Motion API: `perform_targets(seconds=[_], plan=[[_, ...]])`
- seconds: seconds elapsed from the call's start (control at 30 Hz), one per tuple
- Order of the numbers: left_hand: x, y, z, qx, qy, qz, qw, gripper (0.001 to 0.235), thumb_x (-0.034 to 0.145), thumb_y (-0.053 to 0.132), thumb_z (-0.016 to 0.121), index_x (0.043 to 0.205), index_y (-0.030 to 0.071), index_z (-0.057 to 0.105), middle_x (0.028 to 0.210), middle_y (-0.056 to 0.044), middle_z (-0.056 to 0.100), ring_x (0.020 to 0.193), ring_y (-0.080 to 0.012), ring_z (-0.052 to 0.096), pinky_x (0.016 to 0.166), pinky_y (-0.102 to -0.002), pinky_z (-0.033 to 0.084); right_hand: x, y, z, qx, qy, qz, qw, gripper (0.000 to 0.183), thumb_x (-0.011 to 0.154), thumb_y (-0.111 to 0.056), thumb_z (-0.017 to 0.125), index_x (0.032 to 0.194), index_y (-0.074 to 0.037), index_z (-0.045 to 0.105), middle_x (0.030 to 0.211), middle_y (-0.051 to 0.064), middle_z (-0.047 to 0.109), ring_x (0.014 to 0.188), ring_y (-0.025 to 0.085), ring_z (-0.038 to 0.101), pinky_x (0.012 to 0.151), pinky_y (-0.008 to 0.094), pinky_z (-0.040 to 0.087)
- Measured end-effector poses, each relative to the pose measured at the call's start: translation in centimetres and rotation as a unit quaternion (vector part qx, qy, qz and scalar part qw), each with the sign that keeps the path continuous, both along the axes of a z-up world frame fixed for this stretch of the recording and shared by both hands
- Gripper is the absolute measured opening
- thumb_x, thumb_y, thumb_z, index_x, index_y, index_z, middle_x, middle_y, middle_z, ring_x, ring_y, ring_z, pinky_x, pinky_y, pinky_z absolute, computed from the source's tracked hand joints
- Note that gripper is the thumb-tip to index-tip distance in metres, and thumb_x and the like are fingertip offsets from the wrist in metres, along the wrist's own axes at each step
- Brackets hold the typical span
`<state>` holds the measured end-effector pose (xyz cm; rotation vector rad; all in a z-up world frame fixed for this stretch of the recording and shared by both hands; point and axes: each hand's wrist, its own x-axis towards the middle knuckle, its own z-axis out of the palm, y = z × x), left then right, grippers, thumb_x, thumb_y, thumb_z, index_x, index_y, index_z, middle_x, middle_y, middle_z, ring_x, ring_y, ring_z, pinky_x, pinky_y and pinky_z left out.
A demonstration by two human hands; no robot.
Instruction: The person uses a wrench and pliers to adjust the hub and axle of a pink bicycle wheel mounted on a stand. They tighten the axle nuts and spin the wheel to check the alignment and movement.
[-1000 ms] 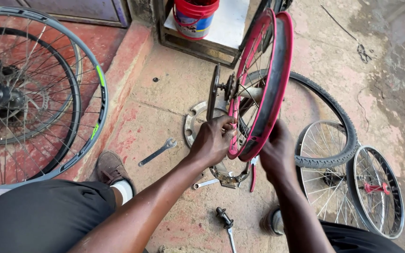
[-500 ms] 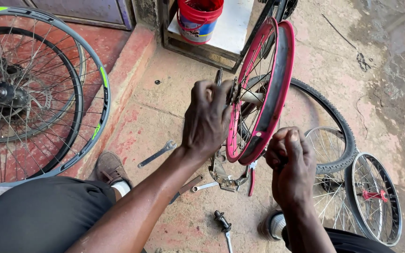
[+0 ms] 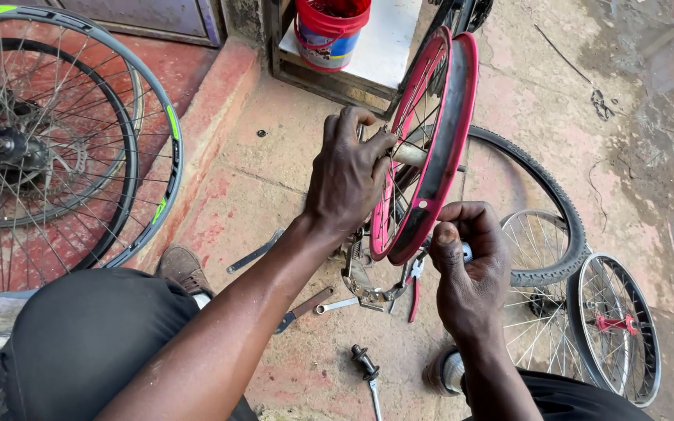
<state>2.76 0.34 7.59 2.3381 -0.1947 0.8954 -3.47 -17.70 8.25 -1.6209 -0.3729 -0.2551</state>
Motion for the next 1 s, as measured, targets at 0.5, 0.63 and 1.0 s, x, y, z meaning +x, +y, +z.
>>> perform_targets(seconds=[0.5, 0.63, 1.0], plan=[[-0.3, 0.3, 1.2, -0.071, -0.132, 0.033, 0.988, 0.020, 0.098, 0.024, 0.053, 0.081, 0.014, 0.053, 0.092, 0.000, 0.037, 0.092, -0.0270, 0.051, 0.071, -0.042, 0.052, -0.2, 0.0, 1.6, -0.078, 0.004, 0.010, 0.997, 0.030, 0.095, -0.028, 0.064, 0.112, -0.003, 0.061, 0.067, 0.003, 0.052, 0.062, 0.006, 0.045, 0.059, 0.021, 0.039], [-2.1, 0.7, 4.5, -0.132, -0.180, 0.037, 0.974, 0.012, 0.091, 0.008, 0.064, 0.085, 0.004, 0.055, 0.093, -0.008, 0.046, 0.086, -0.0244, 0.050, 0.074, -0.038, 0.047, -0.6, 0.4, 2.5, -0.057, 0.051, 0.014, 0.997, 0.033, 0.094, -0.038, 0.059, 0.112, -0.011, 0.056, 0.076, -0.007, 0.048, 0.064, 0.003, 0.044, 0.059, 0.019, 0.040], [2.4, 0.4, -3.8, 0.172, -0.006, 0.069, 0.983, 0.043, 0.089, 0.015, 0.066, 0.131, 0.022, 0.059, 0.133, -0.018, 0.050, 0.119, -0.0365, 0.053, 0.091, -0.045, 0.053, -1.2, 0.7, 3.7, -0.076, 0.028, 0.026, 0.996, 0.025, 0.098, -0.038, 0.058, 0.098, -0.013, 0.054, 0.073, -0.008, 0.046, 0.060, 0.001, 0.035, 0.053, 0.017, 0.030]])
